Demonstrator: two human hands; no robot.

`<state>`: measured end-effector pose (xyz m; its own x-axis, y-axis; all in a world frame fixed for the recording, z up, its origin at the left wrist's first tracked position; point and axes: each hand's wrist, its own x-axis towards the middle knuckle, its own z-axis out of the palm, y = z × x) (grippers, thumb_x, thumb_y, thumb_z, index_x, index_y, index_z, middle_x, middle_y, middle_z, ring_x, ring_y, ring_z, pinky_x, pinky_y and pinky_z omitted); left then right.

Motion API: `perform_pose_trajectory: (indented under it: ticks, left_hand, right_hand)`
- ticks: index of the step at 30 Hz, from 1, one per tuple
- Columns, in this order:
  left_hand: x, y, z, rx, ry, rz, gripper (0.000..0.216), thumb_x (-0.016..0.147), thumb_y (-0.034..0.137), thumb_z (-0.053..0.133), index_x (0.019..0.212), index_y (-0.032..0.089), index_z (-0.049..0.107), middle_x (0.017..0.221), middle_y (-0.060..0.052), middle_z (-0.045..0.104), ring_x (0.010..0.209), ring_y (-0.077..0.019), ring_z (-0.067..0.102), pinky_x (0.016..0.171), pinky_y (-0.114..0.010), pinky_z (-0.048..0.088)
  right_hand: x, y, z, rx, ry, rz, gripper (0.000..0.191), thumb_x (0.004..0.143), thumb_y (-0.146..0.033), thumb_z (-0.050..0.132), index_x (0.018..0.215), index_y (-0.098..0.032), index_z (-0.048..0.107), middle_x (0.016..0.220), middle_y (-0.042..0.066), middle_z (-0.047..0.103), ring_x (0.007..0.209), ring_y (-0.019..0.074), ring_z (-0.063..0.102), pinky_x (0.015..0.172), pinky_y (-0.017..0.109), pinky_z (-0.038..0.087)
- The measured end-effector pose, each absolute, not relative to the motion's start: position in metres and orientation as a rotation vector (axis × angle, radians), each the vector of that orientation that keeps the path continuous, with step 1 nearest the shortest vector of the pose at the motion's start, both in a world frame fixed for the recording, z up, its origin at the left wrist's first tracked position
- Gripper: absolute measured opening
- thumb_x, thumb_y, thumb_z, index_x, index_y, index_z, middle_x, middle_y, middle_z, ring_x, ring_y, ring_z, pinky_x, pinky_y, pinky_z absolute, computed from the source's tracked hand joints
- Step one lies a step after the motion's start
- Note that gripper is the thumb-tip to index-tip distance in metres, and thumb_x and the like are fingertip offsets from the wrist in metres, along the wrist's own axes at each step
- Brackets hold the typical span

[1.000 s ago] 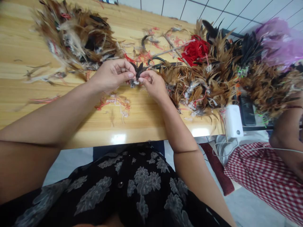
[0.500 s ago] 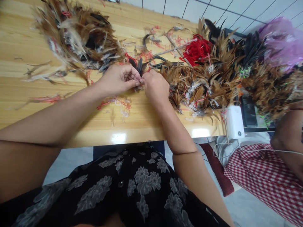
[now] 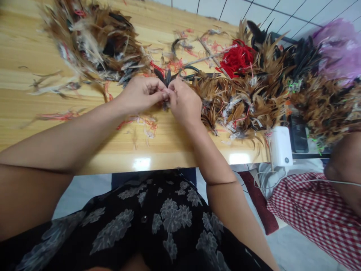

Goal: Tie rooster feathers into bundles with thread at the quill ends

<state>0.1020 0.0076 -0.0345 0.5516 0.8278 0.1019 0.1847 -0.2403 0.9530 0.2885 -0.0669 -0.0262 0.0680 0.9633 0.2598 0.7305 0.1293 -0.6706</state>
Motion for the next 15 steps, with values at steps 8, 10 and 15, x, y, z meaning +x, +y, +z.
perform_pose_trajectory:
  ticks: [8,10,15]
  left_hand:
    - [0.101,0.016,-0.038,1.412,0.715,0.774,0.029,0.094,0.004,0.091,0.09,0.019,0.067,0.08,-0.002,0.078,0.071,-0.0159,0.077,0.073,-0.031,0.062]
    - [0.102,0.017,-0.04,1.373,0.711,0.789,0.033,0.092,0.0,0.091,0.094,0.02,0.064,0.078,0.001,0.077,0.071,-0.016,0.078,0.071,-0.029,0.062]
    - [0.1,0.021,-0.047,1.349,0.681,0.791,0.033,0.091,0.007,0.098,0.093,0.02,0.067,0.078,0.001,0.078,0.075,-0.0181,0.082,0.075,-0.031,0.068]
  right_hand:
    - [0.302,-0.052,-0.042,-1.531,-1.581,0.643,0.004,0.102,-0.028,0.081,0.102,-0.024,0.082,0.098,0.002,0.08,0.097,0.0213,0.07,0.101,0.039,0.058]
    - [0.301,-0.05,-0.044,-1.519,-1.563,0.687,0.005,0.101,-0.027,0.082,0.098,-0.024,0.083,0.096,0.002,0.081,0.094,0.0201,0.07,0.099,0.038,0.058]
    - [0.3,-0.046,-0.05,-1.461,-1.485,0.789,0.031,0.099,-0.053,0.091,0.094,-0.023,0.083,0.092,0.002,0.082,0.09,0.0185,0.07,0.091,0.035,0.059]
